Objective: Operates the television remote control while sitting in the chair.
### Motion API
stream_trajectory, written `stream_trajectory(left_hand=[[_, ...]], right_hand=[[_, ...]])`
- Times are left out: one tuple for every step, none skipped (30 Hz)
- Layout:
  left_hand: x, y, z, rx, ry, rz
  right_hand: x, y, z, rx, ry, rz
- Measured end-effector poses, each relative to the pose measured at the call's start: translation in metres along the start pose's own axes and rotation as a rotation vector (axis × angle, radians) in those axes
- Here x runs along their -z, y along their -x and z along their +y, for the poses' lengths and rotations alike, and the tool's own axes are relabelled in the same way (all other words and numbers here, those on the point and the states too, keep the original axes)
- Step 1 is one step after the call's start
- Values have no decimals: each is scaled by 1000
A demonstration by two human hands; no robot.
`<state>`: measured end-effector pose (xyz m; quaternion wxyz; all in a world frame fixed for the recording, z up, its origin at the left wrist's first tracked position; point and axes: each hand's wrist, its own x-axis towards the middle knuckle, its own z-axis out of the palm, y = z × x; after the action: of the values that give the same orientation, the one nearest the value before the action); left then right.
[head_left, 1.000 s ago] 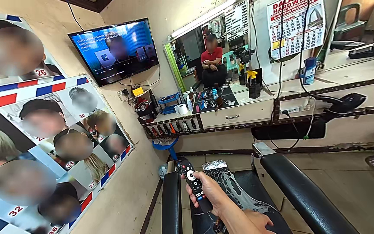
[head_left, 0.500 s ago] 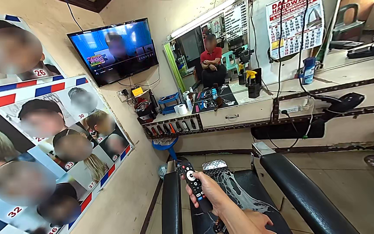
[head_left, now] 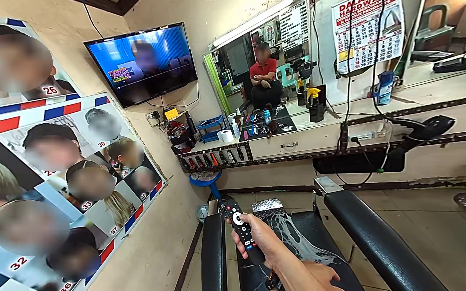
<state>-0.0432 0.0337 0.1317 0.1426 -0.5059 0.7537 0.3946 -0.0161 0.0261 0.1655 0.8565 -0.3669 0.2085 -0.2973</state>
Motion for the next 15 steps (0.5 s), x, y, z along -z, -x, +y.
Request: stream_trajectory(left_hand=[[-4, -7, -5, -8, 2, 11], [-10, -18, -13, -21, 6, 23], [-13, -25, -17, -27, 7, 27], [-15, -28, -19, -31, 5, 28], [-15, -29, -20, -33, 1, 25], [-15, -29, -20, -35, -2, 24], [-15, -29, -20, -35, -3, 23], [-15, -28, -20, -36, -5, 24], [-15, -28, -20, -37, -7, 23], [-15, -29, -21, -39, -10, 20], [-15, -29, -21, -40, -9, 19], [-15, -30, -21, -41, -7, 19], [-15, -30, -21, -40, -7, 18], [-15, -31, -22, -41, -9, 16], [-16, -32, -24, -45, -13, 13]], right_hand=[[0, 0, 0, 2, -5, 4], [0, 0, 1, 3, -9, 8], [1, 0, 1, 5, -16, 10], [1, 0, 1, 5, -19, 9], [1, 0, 1, 2, -20, 10], [1, 0, 1, 3, -15, 7], [1, 0, 1, 6, -7, -2], [1, 0, 1, 9, -2, -8], [2, 0, 1, 11, -1, -11], [2, 0, 2, 11, -1, -13], [2, 0, 2, 8, -3, -11], [2, 0, 1, 7, -5, -8], [1, 0, 1, 6, -8, -5], [1, 0, 2, 6, -8, -6], [1, 0, 2, 9, -2, -12]])
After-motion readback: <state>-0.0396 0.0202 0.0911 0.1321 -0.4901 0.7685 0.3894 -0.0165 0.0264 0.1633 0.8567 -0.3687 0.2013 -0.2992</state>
